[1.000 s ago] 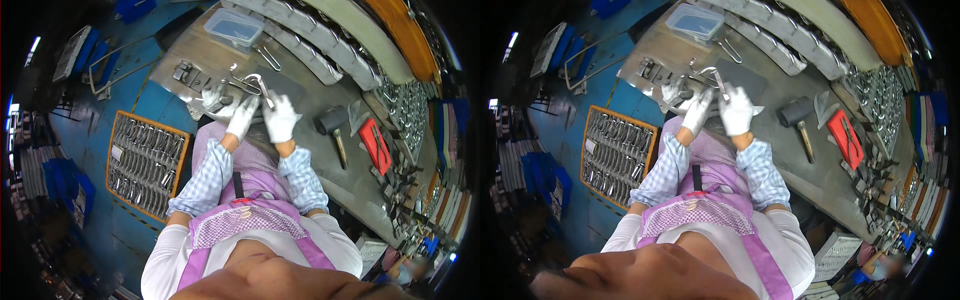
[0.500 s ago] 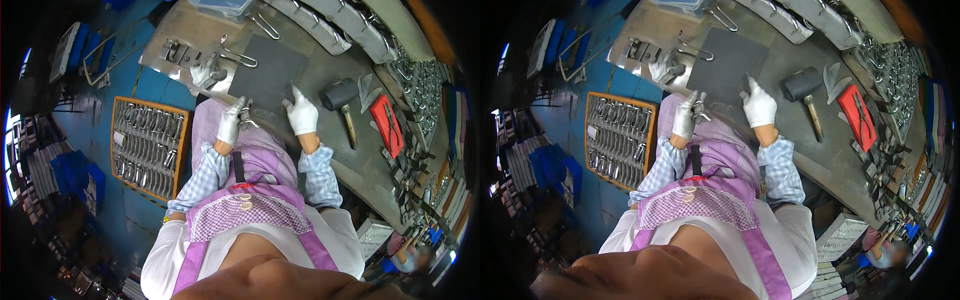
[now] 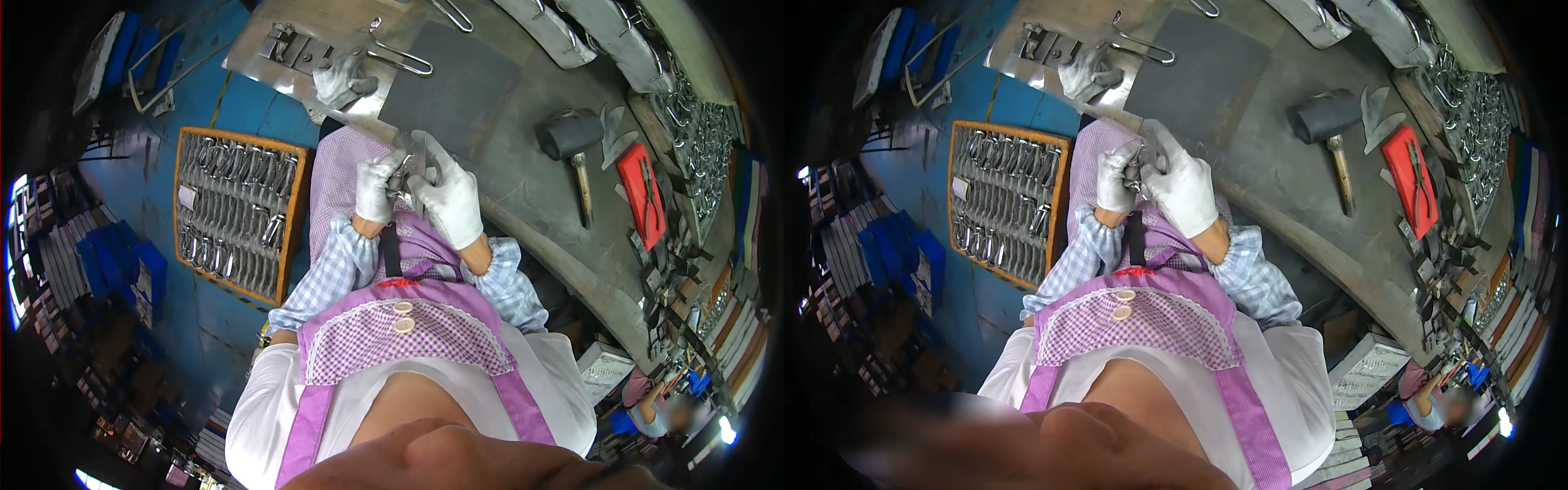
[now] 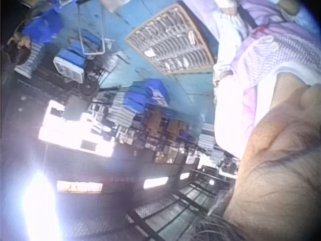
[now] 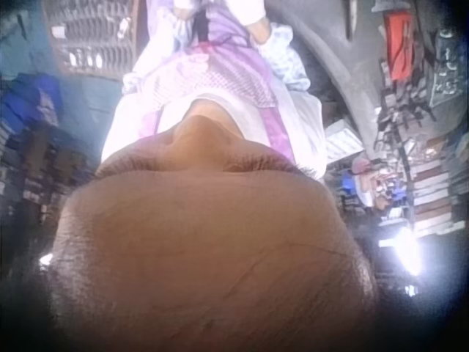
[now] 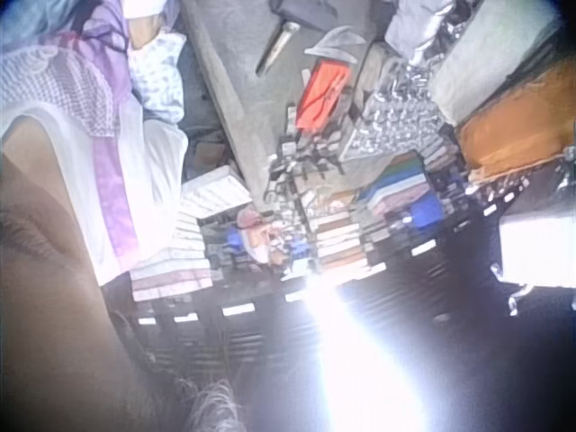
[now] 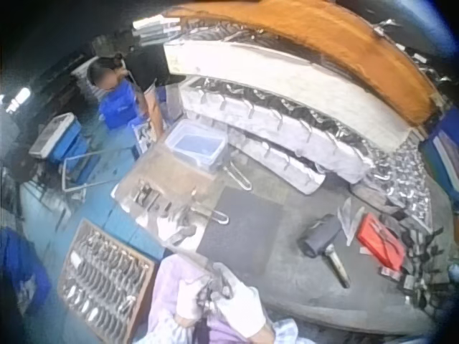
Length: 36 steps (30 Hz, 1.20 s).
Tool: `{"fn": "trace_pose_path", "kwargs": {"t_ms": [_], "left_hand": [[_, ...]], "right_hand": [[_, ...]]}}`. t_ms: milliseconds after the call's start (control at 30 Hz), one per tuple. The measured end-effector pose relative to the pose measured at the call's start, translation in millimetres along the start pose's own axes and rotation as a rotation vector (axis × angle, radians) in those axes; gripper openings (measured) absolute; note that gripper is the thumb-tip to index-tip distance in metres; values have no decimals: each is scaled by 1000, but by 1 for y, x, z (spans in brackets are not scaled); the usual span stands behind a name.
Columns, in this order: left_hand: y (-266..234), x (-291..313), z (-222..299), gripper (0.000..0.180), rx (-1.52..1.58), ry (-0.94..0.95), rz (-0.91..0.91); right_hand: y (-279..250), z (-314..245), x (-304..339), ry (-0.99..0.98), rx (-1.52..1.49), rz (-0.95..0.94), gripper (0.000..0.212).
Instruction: The person fits curved metal handles onto a metal plate by hammering them into place with a rubber mallet on a fabrication table.
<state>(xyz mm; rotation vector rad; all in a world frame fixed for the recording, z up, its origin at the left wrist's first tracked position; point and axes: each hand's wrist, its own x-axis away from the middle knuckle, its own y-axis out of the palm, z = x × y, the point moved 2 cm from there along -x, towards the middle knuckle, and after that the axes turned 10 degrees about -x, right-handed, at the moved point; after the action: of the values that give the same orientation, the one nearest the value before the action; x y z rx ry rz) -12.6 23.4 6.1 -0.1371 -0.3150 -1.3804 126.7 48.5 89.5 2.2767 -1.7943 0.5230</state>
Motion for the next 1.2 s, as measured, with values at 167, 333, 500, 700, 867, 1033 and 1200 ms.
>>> {"fn": "trace_pose_path", "kwargs": {"t_ms": [167,333,500,700,867,1033,1200], "left_hand": [[1,6,-7,25,78,-5,64],[-1,-3,7,33,-6,-16,32],[-76,1,17,45,-20,-233,-75],[-301,66,-40,48,-106,-360,522],[-439,65,-112,47,-549,-383,877],[-465,40,-187,46,-1173,-671,760],[-453,47,-207,37,-1267,-745,699]], "right_hand": [[4,13,7,-79,-34,7,62],[-2,16,-5,-152,-26,36,57],[-32,15,-51,-416,1047,350,47],[-50,66,-66,-778,1056,528,33],[-42,80,-68,-758,1119,627,30],[-35,70,-69,-793,1136,656,31],[-31,66,-64,-671,1139,596,35]]}}
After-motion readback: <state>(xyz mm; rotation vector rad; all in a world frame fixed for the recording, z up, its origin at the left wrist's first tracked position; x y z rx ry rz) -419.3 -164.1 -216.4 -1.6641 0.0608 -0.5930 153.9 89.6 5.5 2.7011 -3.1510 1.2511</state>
